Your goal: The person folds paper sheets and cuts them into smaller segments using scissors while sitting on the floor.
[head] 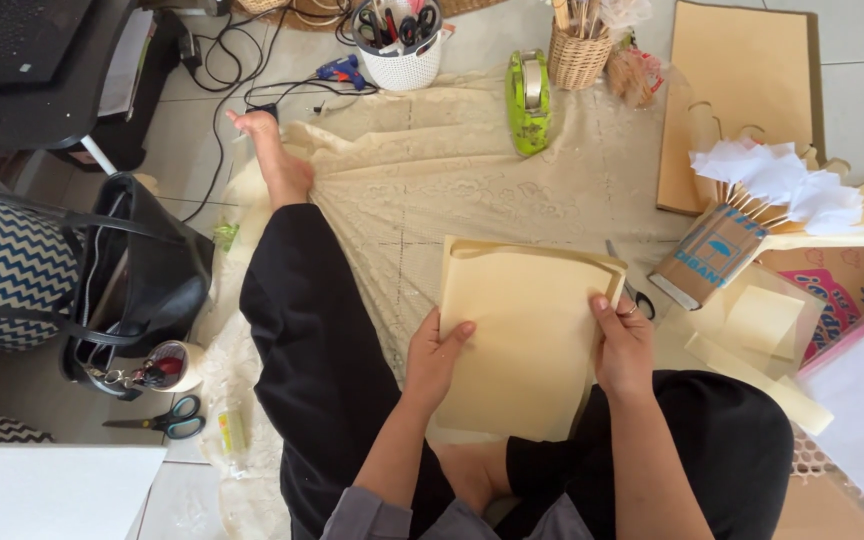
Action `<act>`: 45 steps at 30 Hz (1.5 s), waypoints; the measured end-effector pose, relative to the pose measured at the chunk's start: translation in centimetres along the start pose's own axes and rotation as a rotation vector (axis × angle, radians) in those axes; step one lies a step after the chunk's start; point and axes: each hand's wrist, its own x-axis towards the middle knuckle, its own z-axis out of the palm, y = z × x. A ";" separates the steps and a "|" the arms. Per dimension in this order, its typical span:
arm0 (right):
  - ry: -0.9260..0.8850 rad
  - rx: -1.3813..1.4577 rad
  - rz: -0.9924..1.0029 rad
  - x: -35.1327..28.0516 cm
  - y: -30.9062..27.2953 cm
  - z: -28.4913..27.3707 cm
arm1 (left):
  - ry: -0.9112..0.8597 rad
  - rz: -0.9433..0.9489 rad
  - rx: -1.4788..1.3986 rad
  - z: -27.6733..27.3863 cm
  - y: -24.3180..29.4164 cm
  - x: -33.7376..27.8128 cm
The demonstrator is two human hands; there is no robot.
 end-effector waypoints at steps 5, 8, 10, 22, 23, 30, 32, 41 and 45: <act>0.010 0.018 -0.005 -0.2 -0.6 0.7 | 0.018 0.129 -0.019 -0.2 -2.4 0.2; 0.004 -0.006 -0.002 0.1 0.2 -0.1 | -0.008 0.306 -0.071 -0.3 -2.5 -0.1; 0.014 0.012 -0.010 -0.1 0.2 -0.1 | -0.124 0.250 -0.078 -0.5 -1.8 -0.3; -0.016 0.016 -0.031 -0.4 0.0 0.3 | -0.001 0.082 0.034 -1.4 -1.1 0.9; -0.016 0.017 -0.032 -0.3 0.3 0.2 | -0.002 0.083 0.035 -1.2 -1.0 0.8; -0.007 0.024 -0.059 -0.6 -0.4 0.9 | 0.113 0.128 -0.007 -0.4 -1.3 0.6; -0.005 0.026 -0.062 -0.8 -0.5 1.0 | 0.134 0.140 -0.019 -0.5 -1.8 0.5; -0.016 0.046 -0.136 0.2 0.7 -0.6 | -0.072 0.189 -0.191 -0.2 1.0 -0.1; -0.007 0.074 -0.131 0.5 1.6 -0.9 | -0.040 0.143 -0.040 -0.2 2.8 0.0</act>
